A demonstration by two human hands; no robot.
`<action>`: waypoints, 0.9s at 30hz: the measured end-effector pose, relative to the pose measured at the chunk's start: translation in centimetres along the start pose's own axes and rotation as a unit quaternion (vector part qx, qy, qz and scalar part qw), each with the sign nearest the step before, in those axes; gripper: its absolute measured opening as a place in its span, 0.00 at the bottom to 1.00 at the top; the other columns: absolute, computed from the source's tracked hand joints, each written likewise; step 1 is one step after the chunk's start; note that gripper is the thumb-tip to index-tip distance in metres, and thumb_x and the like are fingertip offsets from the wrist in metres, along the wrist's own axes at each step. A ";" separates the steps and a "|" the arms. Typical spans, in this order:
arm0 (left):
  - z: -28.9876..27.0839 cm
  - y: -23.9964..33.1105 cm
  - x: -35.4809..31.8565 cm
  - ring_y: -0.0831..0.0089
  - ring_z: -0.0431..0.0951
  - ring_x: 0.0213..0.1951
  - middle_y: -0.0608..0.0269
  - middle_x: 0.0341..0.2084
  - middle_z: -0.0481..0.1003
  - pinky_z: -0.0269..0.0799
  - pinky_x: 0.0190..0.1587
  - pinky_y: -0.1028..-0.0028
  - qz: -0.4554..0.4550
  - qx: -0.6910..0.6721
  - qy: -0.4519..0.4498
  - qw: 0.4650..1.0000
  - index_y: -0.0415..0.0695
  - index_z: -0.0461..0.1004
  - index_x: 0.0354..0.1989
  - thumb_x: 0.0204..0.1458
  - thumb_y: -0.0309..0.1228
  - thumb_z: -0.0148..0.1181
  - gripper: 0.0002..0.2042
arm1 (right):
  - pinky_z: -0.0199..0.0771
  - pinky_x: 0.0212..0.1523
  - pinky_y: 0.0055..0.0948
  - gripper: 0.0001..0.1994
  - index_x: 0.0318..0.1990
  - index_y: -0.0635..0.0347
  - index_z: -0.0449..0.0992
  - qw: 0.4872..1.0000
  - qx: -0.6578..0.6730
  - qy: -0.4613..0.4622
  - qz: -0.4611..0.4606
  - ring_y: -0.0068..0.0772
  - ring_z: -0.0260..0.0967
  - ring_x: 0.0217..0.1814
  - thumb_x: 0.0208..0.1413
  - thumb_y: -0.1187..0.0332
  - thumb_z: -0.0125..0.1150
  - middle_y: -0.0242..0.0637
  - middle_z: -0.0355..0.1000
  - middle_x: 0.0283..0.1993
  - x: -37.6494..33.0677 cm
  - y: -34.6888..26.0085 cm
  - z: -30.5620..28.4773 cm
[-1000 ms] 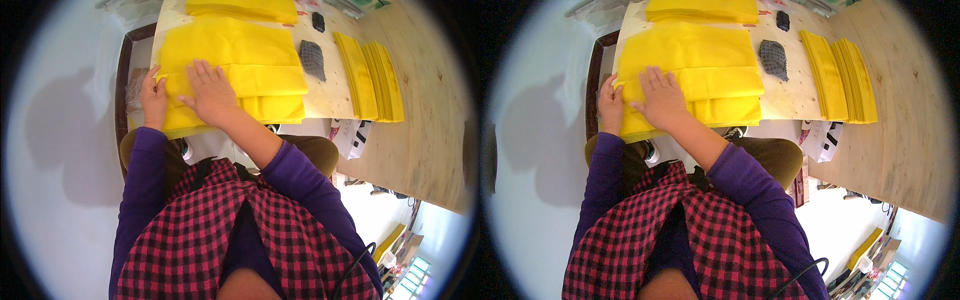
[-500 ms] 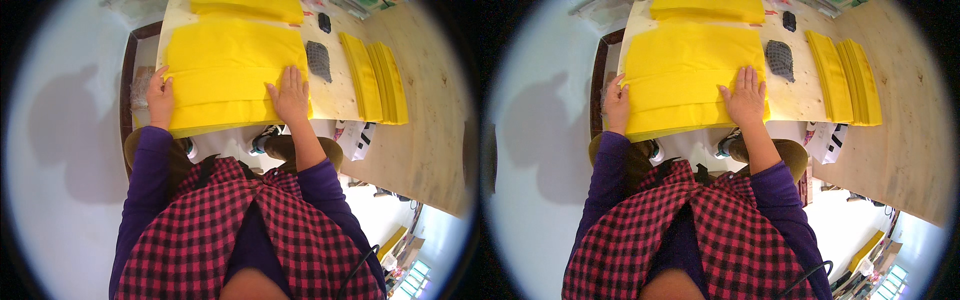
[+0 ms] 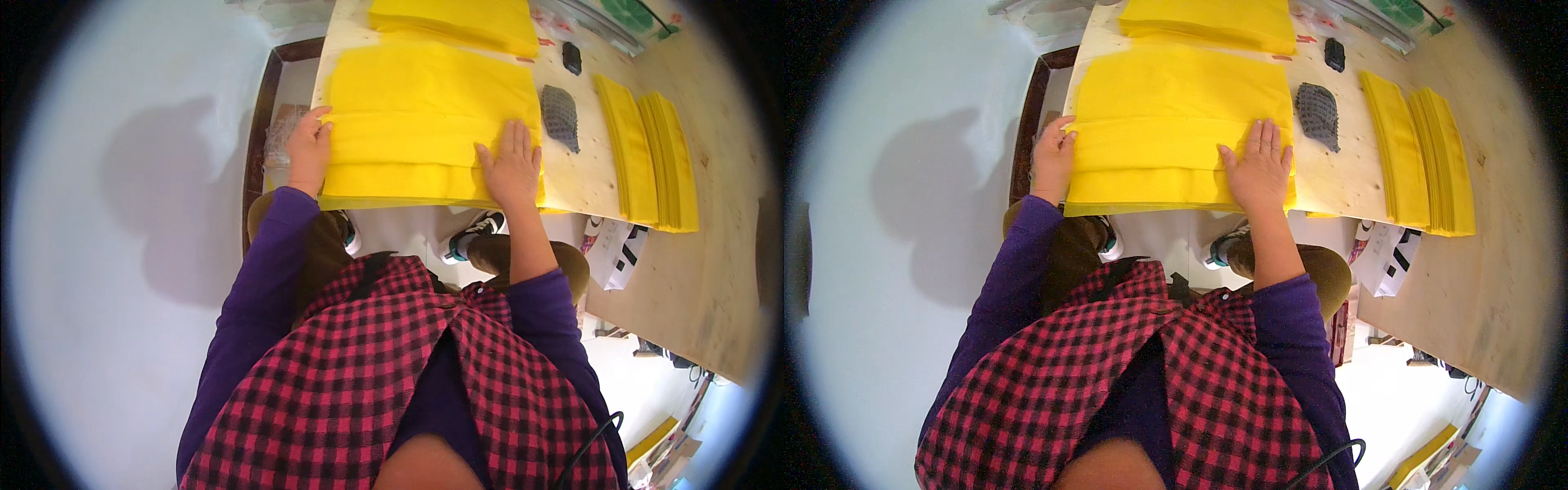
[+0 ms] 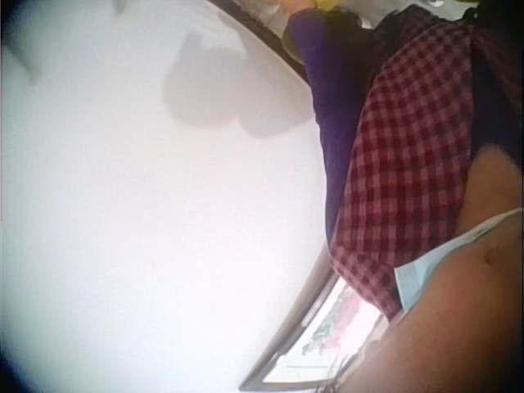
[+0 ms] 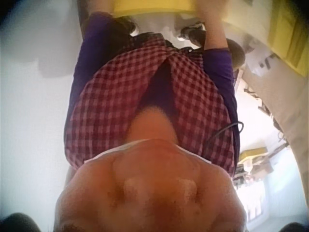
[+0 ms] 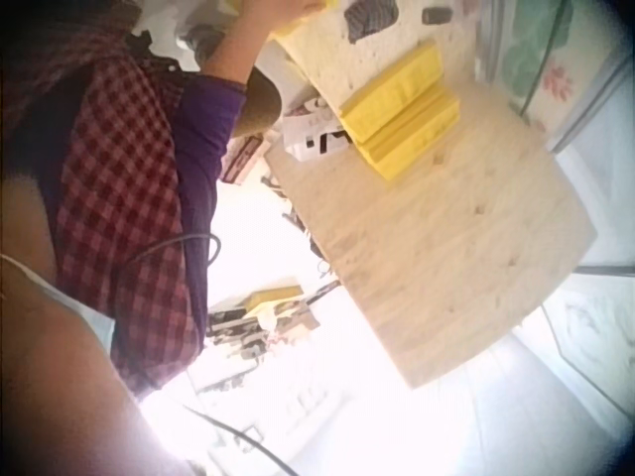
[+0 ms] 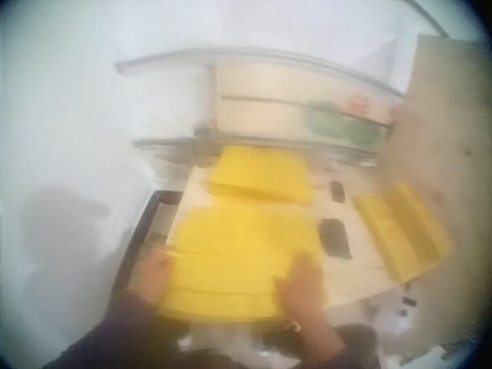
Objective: The person folds yellow fabric sheets on a wooden table. They smooth each sheet, fold it in half, then fold again to create a compact stack, repeating the process for multiple sheets.
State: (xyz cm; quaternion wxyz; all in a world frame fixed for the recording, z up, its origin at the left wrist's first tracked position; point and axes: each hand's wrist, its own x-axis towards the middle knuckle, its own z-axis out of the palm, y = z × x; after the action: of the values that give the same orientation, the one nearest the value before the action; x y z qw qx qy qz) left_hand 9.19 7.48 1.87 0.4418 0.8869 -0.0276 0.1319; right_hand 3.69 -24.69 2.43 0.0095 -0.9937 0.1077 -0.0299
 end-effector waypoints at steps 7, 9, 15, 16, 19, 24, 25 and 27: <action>-1.3 2.6 0.2 0.63 0.72 0.42 0.56 0.40 0.74 0.69 0.46 0.67 0.080 0.131 0.032 0.988 0.44 0.70 0.52 0.53 0.22 0.54 0.16 | 0.30 0.73 0.45 0.40 0.70 0.61 0.46 1.000 0.003 0.012 -0.008 0.36 0.33 0.77 0.60 0.39 0.36 0.42 0.41 0.74 -0.1 0.3 0.0; -1.5 4.4 0.5 0.55 0.70 0.48 0.51 0.45 0.73 0.65 0.53 0.61 0.171 0.153 0.021 0.973 0.42 0.70 0.51 0.52 0.22 0.53 0.17 | 0.30 0.73 0.45 0.40 0.70 0.61 0.46 1.000 0.004 0.015 -0.011 0.36 0.33 0.77 0.60 0.39 0.36 0.42 0.41 0.74 -0.1 0.3 0.1; 7.9 11.9 -2.4 0.53 0.60 0.62 0.50 0.59 0.64 0.52 0.64 0.54 0.297 0.113 -0.157 0.935 0.42 0.65 0.58 0.57 0.32 0.49 0.20 | 0.31 0.72 0.45 0.40 0.70 0.61 0.46 1.000 -0.003 0.021 -0.015 0.36 0.34 0.77 0.60 0.39 0.36 0.42 0.42 0.74 -0.1 0.3 0.4; 9.4 12.6 -2.9 0.53 0.56 0.65 0.50 0.62 0.60 0.47 0.66 0.51 0.301 0.181 -0.178 0.919 0.43 0.62 0.61 0.58 0.36 0.48 0.22 | 0.31 0.72 0.45 0.40 0.70 0.62 0.47 1.000 0.001 0.019 -0.015 0.36 0.34 0.77 0.60 0.39 0.36 0.43 0.42 0.74 -0.1 0.3 0.4; 11.4 12.3 -3.4 0.58 0.47 0.70 0.52 0.67 0.53 0.35 0.68 0.50 0.192 0.188 -0.193 0.944 0.43 0.57 0.65 0.59 0.43 0.46 0.28 | 0.31 0.72 0.46 0.40 0.69 0.62 0.47 0.999 0.006 0.033 -0.025 0.37 0.35 0.77 0.60 0.40 0.37 0.44 0.42 0.74 -0.1 0.5 0.6; 8.0 7.6 -3.0 0.59 0.44 0.71 0.53 0.69 0.48 0.34 0.68 0.50 0.097 0.300 -0.165 0.935 0.44 0.50 0.68 0.58 0.50 0.45 0.33 | 0.31 0.72 0.46 0.40 0.69 0.64 0.48 0.999 0.011 0.038 -0.019 0.40 0.34 0.77 0.60 0.41 0.38 0.46 0.41 0.74 -0.3 0.6 0.9; 7.0 6.5 -2.7 0.59 0.43 0.71 0.53 0.69 0.47 0.35 0.68 0.50 0.082 0.324 -0.149 0.931 0.43 0.49 0.69 0.58 0.51 0.45 0.34 | 0.31 0.72 0.46 0.39 0.69 0.64 0.47 0.999 0.021 0.032 -0.021 0.40 0.34 0.77 0.60 0.41 0.39 0.47 0.42 0.74 -0.3 0.5 0.9; 4.9 4.7 -2.1 0.59 0.43 0.71 0.52 0.69 0.47 0.36 0.68 0.49 0.040 0.326 -0.128 0.936 0.42 0.49 0.68 0.58 0.51 0.45 0.35 | 0.31 0.72 0.46 0.39 0.69 0.64 0.47 0.999 0.029 0.035 -0.020 0.40 0.34 0.77 0.60 0.41 0.39 0.47 0.42 0.74 -0.4 0.4 0.6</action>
State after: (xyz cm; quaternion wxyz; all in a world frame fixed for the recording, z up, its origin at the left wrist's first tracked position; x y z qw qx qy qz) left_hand 7.38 0.59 2.11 0.1154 0.9898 -0.0745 0.0365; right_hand 3.27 -25.01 1.80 0.0341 -0.9933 0.0873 -0.0681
